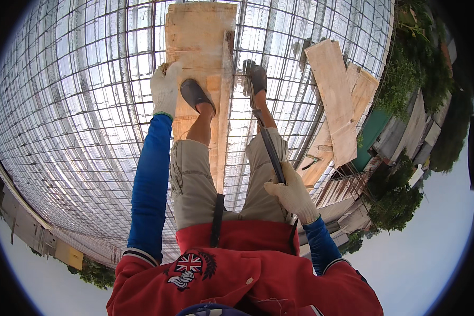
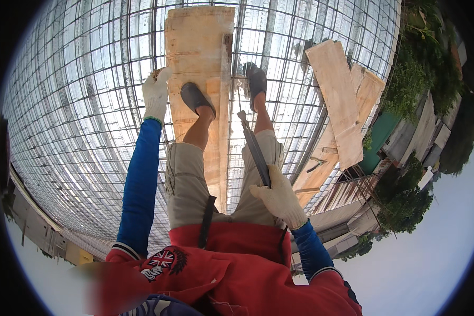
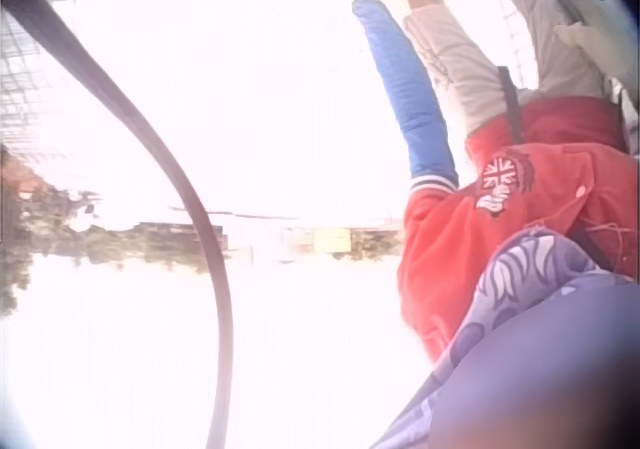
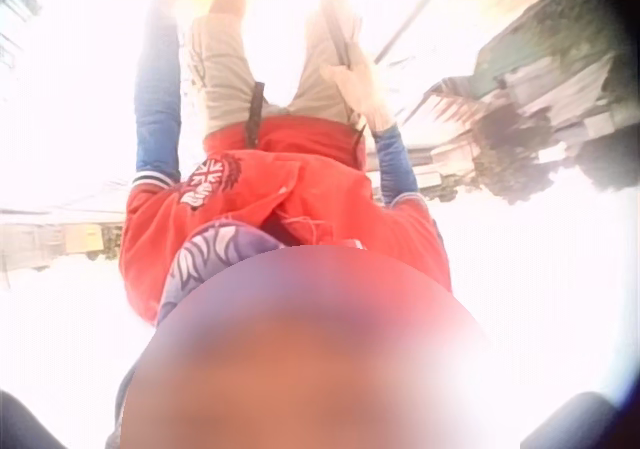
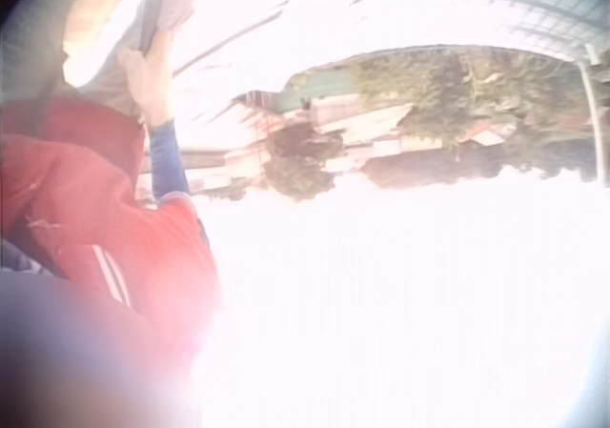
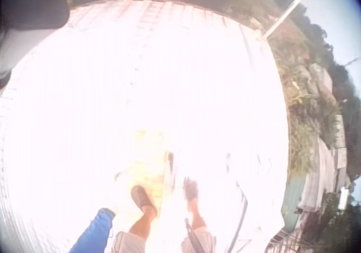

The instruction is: The person uses a crowbar to pry and remove wooden planks from a metal scaffolding structure. They repeatedly insert the tool under the planks, lever them loose, and then lift and move the planks aside.

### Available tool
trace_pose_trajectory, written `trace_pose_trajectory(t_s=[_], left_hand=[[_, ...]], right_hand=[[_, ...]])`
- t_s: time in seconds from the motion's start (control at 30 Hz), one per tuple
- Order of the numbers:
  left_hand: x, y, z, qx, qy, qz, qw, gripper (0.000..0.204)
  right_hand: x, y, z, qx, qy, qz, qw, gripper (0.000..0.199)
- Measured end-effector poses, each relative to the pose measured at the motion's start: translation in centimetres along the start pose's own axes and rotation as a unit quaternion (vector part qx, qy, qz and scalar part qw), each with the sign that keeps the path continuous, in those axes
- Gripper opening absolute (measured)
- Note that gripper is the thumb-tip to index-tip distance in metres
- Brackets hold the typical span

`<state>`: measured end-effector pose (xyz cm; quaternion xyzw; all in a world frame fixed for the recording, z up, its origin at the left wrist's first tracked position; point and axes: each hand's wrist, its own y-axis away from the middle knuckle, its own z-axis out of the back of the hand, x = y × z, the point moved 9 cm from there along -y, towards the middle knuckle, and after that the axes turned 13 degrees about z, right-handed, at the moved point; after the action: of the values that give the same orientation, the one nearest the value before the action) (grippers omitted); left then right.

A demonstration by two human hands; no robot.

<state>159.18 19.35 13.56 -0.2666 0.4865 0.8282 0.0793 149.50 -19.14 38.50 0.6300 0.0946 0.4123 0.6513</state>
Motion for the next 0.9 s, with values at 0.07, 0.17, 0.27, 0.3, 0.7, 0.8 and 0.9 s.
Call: trace_pose_trajectory(t_s=[0.07, 0.17, 0.27, 0.3, 0.7, 0.8, 0.9], left_hand=[[4.4, -0.3, 1.6, 0.029, 0.068, 0.097, 0.993, 0.040], [10.0, 2.6, 2.5, 0.060, 0.195, 0.237, 0.950, 0.032], [8.5, 8.2, -0.3, 0.110, 0.142, 0.193, 0.965, 0.022], [7.4, 10.7, -1.9, 0.142, 0.138, 0.179, 0.964, 0.020], [3.5, 23.9, -23.1, 0.361, 0.044, 0.084, 0.928, 0.019], [2.9, 28.2, -29.3, 0.347, 0.017, 0.090, 0.933, 0.014], [2.6, 33.5, -36.6, 0.357, -0.129, 0.021, 0.925, 0.009]], right_hand=[[-0.6, 0.0, -0.7, -0.003, 0.007, 0.010, 1.000, 0.050], [-1.6, 0.2, -1.4, -0.001, 0.015, 0.019, 1.000, 0.054], [-3.5, 0.8, -2.0, 0.028, 0.018, 0.030, 0.999, 0.061], [-3.8, 0.9, -2.0, 0.030, 0.033, 0.047, 0.998, 0.063], [-14.2, 3.1, 7.1, 0.000, -0.017, 0.134, 0.991, 0.046], [-18.2, 4.4, 11.4, 0.013, -0.029, 0.115, 0.993, 0.047], [-23.5, 6.1, 14.4, 0.018, -0.106, 0.114, 0.988, 0.061]])
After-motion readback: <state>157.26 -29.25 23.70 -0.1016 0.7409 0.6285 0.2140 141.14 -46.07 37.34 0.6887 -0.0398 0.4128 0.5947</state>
